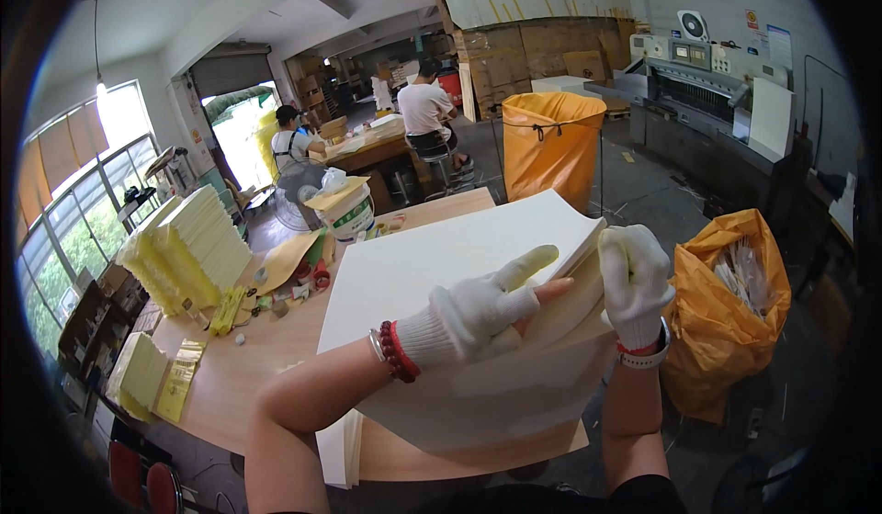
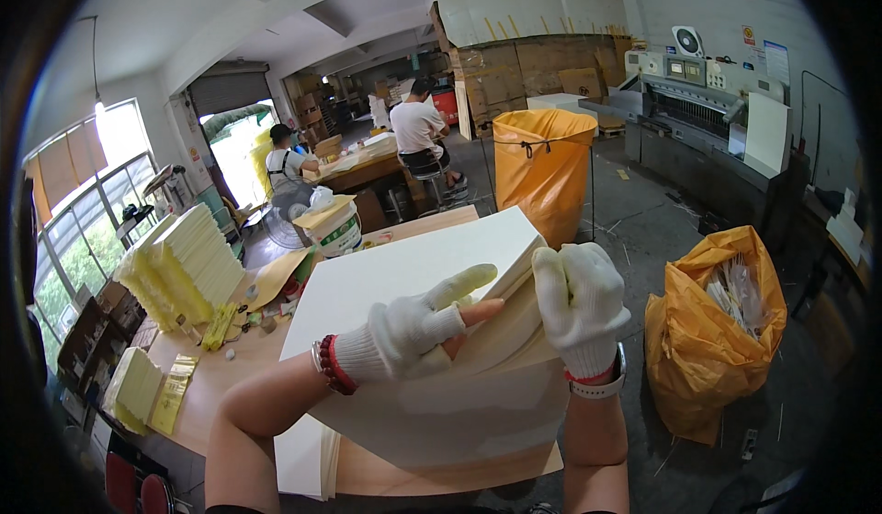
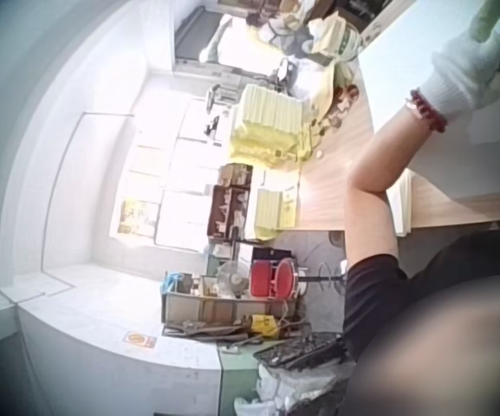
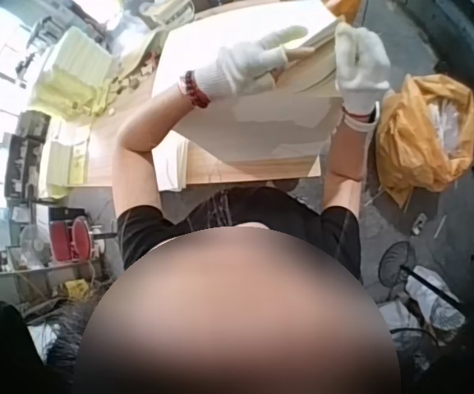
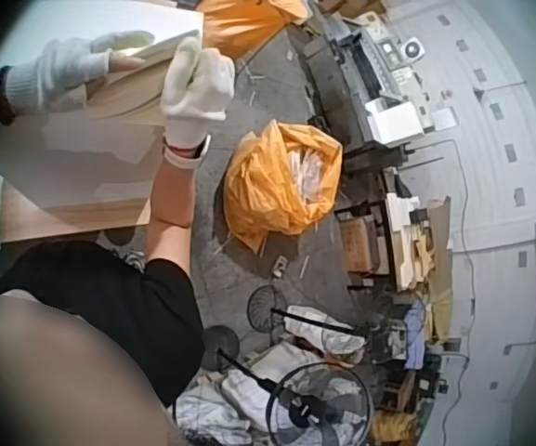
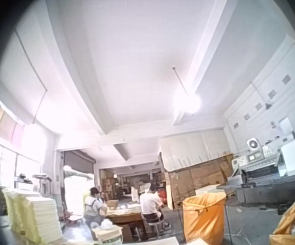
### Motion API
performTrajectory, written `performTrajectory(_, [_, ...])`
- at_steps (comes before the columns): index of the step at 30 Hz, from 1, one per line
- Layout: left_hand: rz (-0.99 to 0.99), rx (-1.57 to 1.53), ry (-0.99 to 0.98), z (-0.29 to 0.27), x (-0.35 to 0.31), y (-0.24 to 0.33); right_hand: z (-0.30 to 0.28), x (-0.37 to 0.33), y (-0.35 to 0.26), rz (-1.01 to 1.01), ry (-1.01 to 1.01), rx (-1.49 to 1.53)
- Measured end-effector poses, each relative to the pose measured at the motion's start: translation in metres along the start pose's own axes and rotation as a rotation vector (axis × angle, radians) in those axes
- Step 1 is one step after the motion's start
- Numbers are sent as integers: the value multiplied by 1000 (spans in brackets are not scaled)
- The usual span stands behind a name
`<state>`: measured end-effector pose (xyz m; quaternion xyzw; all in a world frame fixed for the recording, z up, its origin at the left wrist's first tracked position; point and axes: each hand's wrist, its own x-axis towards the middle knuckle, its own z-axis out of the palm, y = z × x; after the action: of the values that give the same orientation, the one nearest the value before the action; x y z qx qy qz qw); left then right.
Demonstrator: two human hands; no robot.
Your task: The person wraps individual books in yellow paper and places them into plastic sleeves. They then gather a stack of white paper sheets, separate them into smaller bundles, and place them on the table.
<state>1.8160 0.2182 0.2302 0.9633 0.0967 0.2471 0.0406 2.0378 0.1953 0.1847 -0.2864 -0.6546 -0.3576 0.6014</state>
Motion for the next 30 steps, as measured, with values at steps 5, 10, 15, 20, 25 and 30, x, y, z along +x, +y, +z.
performTrajectory(5, [-175,0,-141,6,2,-8,4,2,0,-29,48,-19])
performTrajectory(10, [-150,-13,-103,2,3,-6,-1,-5,3,42,-14,-5])
performTrajectory(15, [-201,-25,-119,1,2,-7,1,-7,2,17,-2,-57])
performTrajectory(20, [-83,86,-43,4,-4,-14,0,-7,-2,55,-22,0])
performTrajectory(25, [-257,-40,-174,3,4,-5,5,-3,-1,44,79,-17])
performTrajectory(30, [-557,-472,-183,-5,13,6,2,5,-7,231,38,47])
